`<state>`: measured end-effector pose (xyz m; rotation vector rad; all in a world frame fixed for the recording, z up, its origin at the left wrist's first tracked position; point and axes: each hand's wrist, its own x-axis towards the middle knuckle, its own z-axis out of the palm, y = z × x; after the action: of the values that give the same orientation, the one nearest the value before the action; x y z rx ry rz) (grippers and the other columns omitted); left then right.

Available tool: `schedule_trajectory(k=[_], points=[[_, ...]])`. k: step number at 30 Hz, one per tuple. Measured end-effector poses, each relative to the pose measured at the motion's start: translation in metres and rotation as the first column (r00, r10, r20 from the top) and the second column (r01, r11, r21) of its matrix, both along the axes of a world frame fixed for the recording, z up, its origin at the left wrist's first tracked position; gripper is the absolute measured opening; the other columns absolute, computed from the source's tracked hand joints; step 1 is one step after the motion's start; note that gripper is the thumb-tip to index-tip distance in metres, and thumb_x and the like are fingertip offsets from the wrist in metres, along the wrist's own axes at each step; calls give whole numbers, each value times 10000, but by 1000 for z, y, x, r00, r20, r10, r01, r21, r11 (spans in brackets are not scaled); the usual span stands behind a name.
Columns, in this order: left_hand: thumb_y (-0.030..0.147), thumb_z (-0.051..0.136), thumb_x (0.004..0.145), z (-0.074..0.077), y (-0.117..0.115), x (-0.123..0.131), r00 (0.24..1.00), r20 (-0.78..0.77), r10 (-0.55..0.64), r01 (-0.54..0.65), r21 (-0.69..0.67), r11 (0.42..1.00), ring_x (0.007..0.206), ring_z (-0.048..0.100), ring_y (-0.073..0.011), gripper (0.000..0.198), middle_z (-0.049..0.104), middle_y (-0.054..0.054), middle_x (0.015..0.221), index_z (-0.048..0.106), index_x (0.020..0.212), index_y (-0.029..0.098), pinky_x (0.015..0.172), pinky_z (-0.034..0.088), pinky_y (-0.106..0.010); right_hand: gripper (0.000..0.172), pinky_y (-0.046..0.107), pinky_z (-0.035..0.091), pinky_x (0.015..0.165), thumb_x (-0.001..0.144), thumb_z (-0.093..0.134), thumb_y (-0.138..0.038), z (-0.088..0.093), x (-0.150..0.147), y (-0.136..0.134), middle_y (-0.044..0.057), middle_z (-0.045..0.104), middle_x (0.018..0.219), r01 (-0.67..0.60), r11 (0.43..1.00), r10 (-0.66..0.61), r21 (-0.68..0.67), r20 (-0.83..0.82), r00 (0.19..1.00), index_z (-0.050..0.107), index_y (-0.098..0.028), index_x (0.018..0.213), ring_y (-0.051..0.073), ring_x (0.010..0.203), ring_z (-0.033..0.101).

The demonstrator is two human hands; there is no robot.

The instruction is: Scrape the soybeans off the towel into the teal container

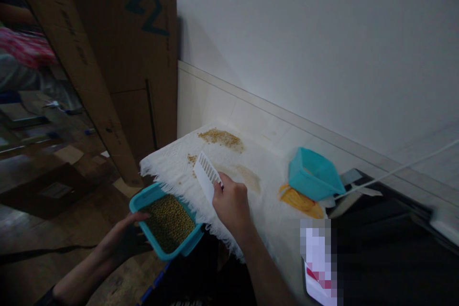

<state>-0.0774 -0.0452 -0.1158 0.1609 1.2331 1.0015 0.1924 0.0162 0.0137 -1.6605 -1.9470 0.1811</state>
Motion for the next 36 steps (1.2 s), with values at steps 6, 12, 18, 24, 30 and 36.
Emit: schedule_trajectory(k=[6,12,18,24,30,36], points=[[329,887,649,2,0,-1,1000,4,15,-15,9,1000,709,732,-292,506,725,-25,757,567,1040,294,687,614,-446,323,295,566,723,950,598,-195,-1,-1,2,99,852,884,1,1000,-1,-13,-10,1000,844,-184,1160,255,778,798],[319,879,648,4,2,0,1000,-14,14,-14,-1,1000,694,721,-293,477,721,-18,729,557,998,299,712,618,-478,321,292,573,763,949,591,-181,-3,-9,4,107,860,925,-33,999,32,-15,-26,999,839,-185,1152,257,833,813],[338,893,666,0,0,-2,1000,-5,18,-18,16,1000,747,746,-309,486,745,-32,789,587,1042,301,762,611,-489,301,269,557,717,957,587,-186,-1,-13,2,79,853,874,-63,998,63,5,-27,998,836,-207,1124,234,775,800],[341,879,690,-3,0,-3,1000,2,15,-15,14,1000,736,736,-307,477,756,-42,787,598,1072,287,755,611,-495,304,260,559,714,942,607,-174,-5,-16,1,69,856,883,-59,998,59,18,-32,998,836,-221,1135,229,774,795],[319,868,718,1,0,-2,1000,0,14,-14,18,1000,753,749,-306,456,769,-42,797,589,1077,287,748,617,-485,307,275,561,719,946,606,-166,-5,-22,1,102,855,894,-60,998,60,-15,-19,998,841,-185,1144,249,791,810],[315,884,644,4,1,-2,999,-6,32,-32,-5,999,725,740,-308,480,751,-48,771,572,1007,288,719,612,-474,296,262,564,711,952,602,-179,-7,-22,1,88,857,885,-67,998,67,8,-48,997,843,-197,1124,235,772,809]])
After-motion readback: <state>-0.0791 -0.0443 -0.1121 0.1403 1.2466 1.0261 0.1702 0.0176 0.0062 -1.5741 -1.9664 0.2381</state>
